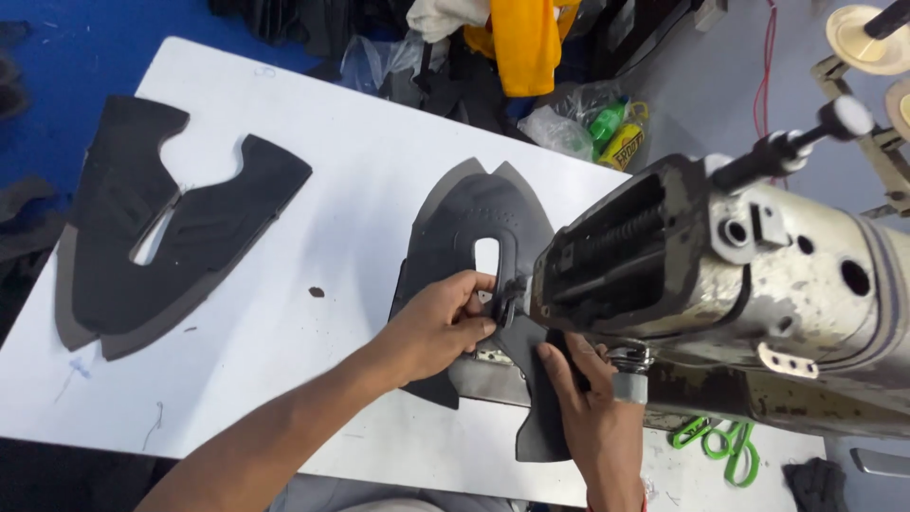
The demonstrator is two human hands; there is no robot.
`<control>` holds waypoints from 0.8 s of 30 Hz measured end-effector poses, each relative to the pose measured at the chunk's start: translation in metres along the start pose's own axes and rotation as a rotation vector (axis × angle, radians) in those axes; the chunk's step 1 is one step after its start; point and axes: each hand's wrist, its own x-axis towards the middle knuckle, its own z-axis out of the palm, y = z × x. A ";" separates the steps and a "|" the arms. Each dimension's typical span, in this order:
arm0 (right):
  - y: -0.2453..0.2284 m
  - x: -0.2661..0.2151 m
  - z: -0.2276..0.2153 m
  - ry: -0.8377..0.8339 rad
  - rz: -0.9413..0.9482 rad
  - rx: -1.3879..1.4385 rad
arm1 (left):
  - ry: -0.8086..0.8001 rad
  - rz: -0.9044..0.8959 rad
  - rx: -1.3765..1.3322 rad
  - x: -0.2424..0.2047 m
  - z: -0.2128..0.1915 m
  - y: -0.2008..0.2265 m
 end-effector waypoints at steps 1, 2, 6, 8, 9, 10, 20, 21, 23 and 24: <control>-0.008 0.005 -0.003 -0.055 0.097 0.024 | 0.019 0.016 0.002 0.002 0.000 0.000; -0.018 0.009 -0.007 -0.112 0.195 0.047 | 0.038 0.031 0.003 0.003 0.001 -0.001; 0.009 0.018 0.004 -0.053 0.057 0.017 | 0.073 -0.007 0.007 0.003 0.003 0.008; 0.043 0.017 0.017 -0.100 0.188 0.478 | 0.139 -0.002 0.018 0.004 0.006 0.003; 0.066 0.024 0.039 -0.088 0.183 0.481 | 0.136 0.009 0.026 0.006 0.007 0.001; 0.086 0.025 0.062 -0.063 0.081 0.371 | 0.148 0.024 0.016 0.006 0.007 -0.002; 0.267 -0.050 0.221 0.019 -0.650 -0.825 | 0.178 -0.030 -0.338 -0.013 0.026 -0.050; 0.270 -0.059 0.210 0.008 -0.623 -0.830 | 0.156 -0.049 -0.333 -0.021 0.038 -0.066; 0.260 -0.047 0.207 -0.063 -0.504 -0.742 | 0.163 -0.106 -0.293 -0.034 0.060 -0.092; 0.255 -0.046 0.200 -0.097 -0.448 -0.696 | 0.146 -0.112 -0.291 -0.039 0.078 -0.099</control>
